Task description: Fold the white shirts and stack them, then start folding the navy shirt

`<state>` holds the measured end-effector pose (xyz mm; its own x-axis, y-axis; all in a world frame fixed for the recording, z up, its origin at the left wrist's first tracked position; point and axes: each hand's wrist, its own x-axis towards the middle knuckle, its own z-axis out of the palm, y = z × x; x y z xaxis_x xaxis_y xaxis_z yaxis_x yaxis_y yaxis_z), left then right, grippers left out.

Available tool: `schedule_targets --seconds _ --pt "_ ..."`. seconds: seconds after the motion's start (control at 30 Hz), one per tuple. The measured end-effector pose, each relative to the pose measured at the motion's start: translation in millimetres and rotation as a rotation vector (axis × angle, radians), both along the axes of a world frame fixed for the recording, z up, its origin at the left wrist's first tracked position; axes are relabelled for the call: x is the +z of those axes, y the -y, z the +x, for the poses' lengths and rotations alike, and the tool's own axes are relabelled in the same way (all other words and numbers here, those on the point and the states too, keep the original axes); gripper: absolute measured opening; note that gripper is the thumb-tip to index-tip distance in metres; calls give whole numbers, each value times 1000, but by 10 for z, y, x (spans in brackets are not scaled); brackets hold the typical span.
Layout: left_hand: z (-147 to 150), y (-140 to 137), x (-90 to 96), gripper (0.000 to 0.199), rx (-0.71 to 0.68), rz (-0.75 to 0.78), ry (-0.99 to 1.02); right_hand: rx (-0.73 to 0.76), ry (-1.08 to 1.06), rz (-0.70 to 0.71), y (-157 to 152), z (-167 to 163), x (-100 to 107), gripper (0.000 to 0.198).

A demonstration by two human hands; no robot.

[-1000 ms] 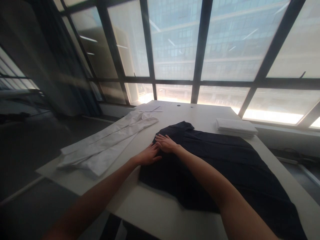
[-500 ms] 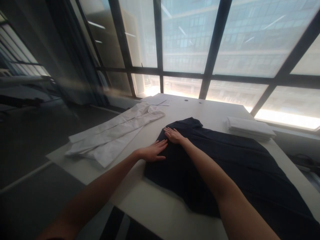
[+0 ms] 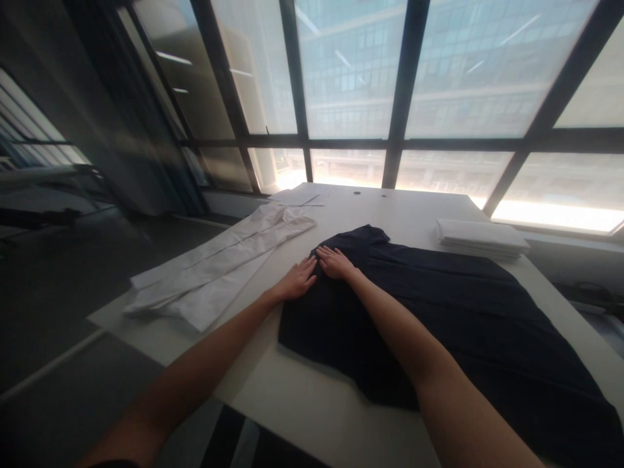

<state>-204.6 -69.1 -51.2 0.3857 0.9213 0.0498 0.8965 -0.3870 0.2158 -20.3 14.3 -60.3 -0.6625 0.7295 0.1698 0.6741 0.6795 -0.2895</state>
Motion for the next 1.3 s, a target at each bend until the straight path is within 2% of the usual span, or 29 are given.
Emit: schedule_targets --seconds 0.7,1.07,1.2,1.3 --pt "-90 -24 -69 62 -26 37 15 0 -32 4 10 -5 11 57" --pt "-133 15 -61 64 -4 -2 -40 19 -64 -6 68 -6 66 59" --pt "-84 -53 -15 69 14 -67 -98 47 -55 10 70 -5 47 59" --pt "-23 -154 -22 70 27 -42 -85 47 -53 25 66 -18 16 59"
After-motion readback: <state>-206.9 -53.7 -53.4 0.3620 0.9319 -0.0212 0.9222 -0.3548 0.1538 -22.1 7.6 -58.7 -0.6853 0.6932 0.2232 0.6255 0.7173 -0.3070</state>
